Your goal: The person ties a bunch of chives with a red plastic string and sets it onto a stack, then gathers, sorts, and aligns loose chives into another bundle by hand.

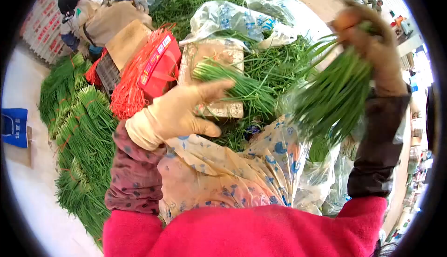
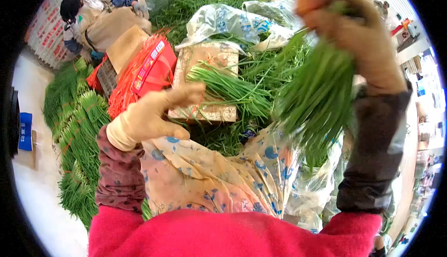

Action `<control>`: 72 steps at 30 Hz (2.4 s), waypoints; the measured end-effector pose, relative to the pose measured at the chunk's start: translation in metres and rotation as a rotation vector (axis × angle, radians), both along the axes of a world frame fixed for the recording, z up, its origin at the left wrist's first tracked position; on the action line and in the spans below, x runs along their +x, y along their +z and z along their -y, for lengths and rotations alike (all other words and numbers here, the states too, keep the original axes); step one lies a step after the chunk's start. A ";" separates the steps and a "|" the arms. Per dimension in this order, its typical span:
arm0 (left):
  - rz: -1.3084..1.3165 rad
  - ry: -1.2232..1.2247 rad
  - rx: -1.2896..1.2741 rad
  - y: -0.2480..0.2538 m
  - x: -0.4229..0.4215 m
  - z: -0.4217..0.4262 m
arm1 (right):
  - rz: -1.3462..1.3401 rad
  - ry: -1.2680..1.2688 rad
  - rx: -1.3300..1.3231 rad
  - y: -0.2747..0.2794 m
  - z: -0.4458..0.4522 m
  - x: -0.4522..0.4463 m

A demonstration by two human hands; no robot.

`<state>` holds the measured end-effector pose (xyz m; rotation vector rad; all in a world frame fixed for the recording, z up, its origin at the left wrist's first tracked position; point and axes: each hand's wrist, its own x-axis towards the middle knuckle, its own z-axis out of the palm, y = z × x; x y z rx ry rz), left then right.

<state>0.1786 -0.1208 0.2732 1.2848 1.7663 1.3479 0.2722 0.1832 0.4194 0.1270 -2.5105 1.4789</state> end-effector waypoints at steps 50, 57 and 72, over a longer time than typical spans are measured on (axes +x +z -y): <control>-0.223 -0.509 -0.848 -0.297 0.083 -0.128 | 0.360 -0.501 -0.712 -0.245 -0.025 -0.030; -0.660 0.399 -0.814 -0.240 -0.098 -0.121 | 0.334 -0.386 -0.147 -0.211 -0.061 -0.094; -0.731 0.548 -1.235 -0.300 -0.267 -0.118 | 0.737 -0.100 0.595 -0.301 -0.074 -0.171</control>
